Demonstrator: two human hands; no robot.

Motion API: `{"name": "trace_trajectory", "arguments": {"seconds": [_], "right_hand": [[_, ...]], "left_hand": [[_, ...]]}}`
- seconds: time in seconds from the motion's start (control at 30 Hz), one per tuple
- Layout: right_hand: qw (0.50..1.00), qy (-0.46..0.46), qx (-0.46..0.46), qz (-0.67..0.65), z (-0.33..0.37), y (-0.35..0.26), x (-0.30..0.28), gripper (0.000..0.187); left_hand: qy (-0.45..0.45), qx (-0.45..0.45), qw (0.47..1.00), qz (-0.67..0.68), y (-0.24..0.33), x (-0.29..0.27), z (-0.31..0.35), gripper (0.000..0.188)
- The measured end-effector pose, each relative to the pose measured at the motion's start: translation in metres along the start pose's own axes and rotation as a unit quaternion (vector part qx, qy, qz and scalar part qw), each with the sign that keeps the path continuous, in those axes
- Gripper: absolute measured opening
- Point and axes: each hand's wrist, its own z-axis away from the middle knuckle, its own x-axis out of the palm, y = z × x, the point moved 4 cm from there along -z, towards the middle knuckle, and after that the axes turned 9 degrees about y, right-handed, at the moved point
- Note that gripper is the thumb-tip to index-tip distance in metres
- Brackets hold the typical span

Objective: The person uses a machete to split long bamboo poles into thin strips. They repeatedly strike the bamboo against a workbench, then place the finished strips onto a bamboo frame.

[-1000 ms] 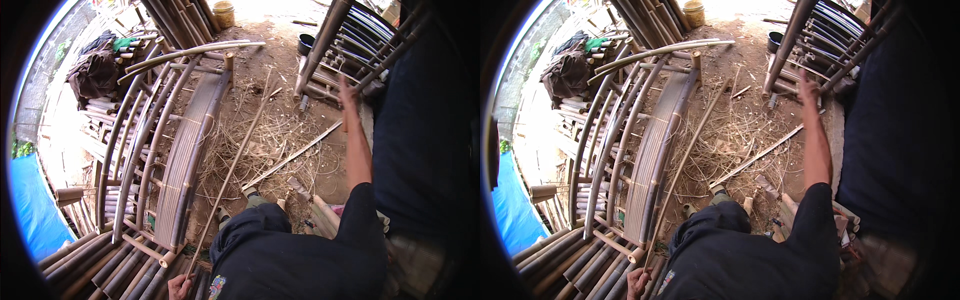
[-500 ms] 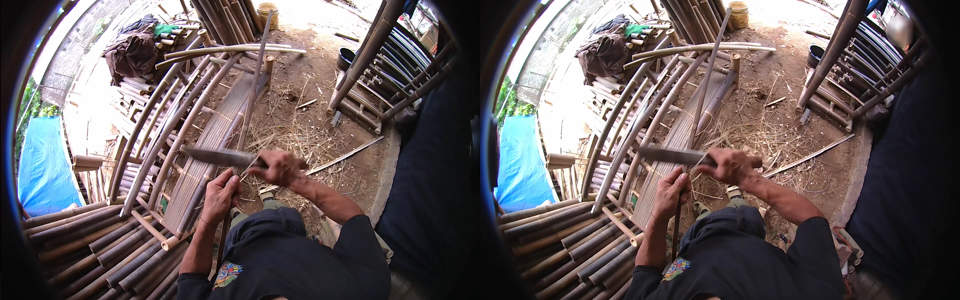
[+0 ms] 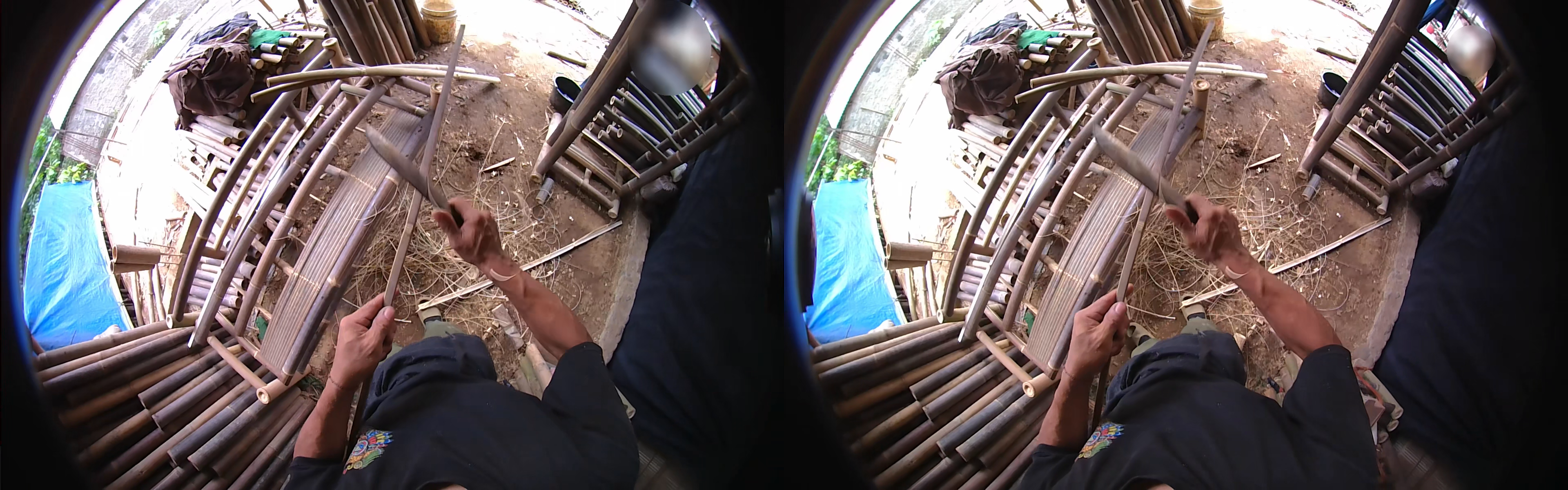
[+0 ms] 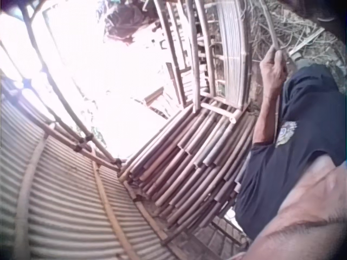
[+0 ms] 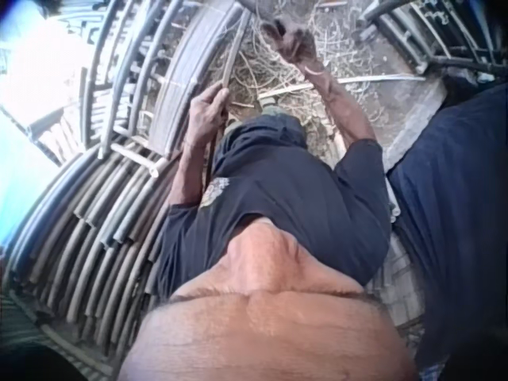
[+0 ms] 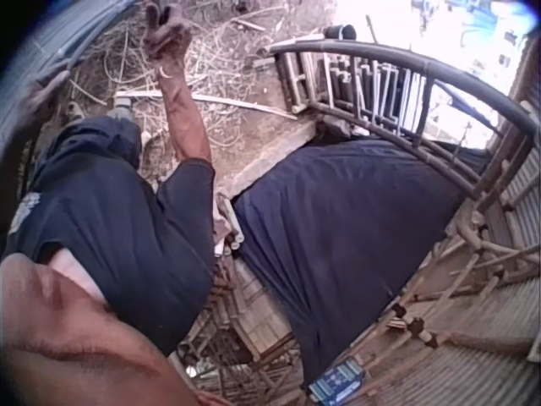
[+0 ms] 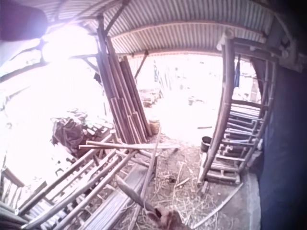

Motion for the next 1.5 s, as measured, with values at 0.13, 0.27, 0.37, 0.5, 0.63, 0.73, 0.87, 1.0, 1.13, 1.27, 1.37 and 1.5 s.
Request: {"name": "trace_trajectory", "arguments": {"seconds": [0.13,0.27,0.37,0.5,0.63,0.73,0.87,1.0,1.13,1.27,1.37,1.5], "right_hand": [[0.988,0.064,-0.138,0.019,0.011,-0.022,0.001,0.067],[0.99,0.085,0.062,0.097,-0.036,0.055,-0.049,0.069],[0.976,0.139,0.043,0.16,-0.045,0.075,-0.08,0.073],[0.973,0.105,0.089,0.186,-0.055,0.09,-0.117,0.08],[0.968,0.138,0.056,0.202,-0.065,0.104,-0.143,0.077],[0.96,0.198,0.077,0.183,-0.079,0.14,-0.173,0.073],[0.898,0.285,0.329,0.069,-0.089,0.176,-0.238,0.085],[0.97,0.146,0.169,0.092,-0.071,0.101,-0.151,0.086],[0.994,-0.074,0.031,0.07,-0.005,0.014,-0.033,0.061],[0.973,-0.043,-0.206,0.098,0.051,-0.048,0.03,0.069],[0.985,-0.088,-0.136,0.062,0.041,-0.037,0.033,0.069],[0.992,-0.096,-0.066,0.057,0.039,-0.038,0.023,0.064]], "left_hand": [[-0.007,0.021,0.999,-0.045,-0.007,-0.012,0.005,0.038],[-0.048,-0.028,0.996,-0.076,-0.022,-0.02,0.038,0.038],[-0.041,-0.016,0.993,-0.113,-0.038,-0.044,0.069,0.041],[-0.047,-0.023,0.993,-0.103,-0.061,-0.083,0.107,0.04],[-0.049,-0.026,0.995,-0.085,-0.072,-0.11,0.126,0.037],[-0.047,-0.086,0.993,-0.069,-0.094,-0.132,0.149,0.04],[-0.028,-0.094,0.986,-0.132,-0.1,-0.16,0.163,0.04],[0.027,-0.01,0.981,-0.192,-0.071,-0.111,0.103,0.038],[0.087,0.027,0.986,-0.14,-0.027,-0.041,0.001,0.034],[0.159,0.12,0.964,-0.177,-0.027,-0.02,-0.037,0.029],[0.166,0.156,0.946,-0.232,-0.021,-0.018,-0.018,0.027],[0.162,0.171,0.945,-0.228,-0.034,-0.021,-0.005,0.028]]}}
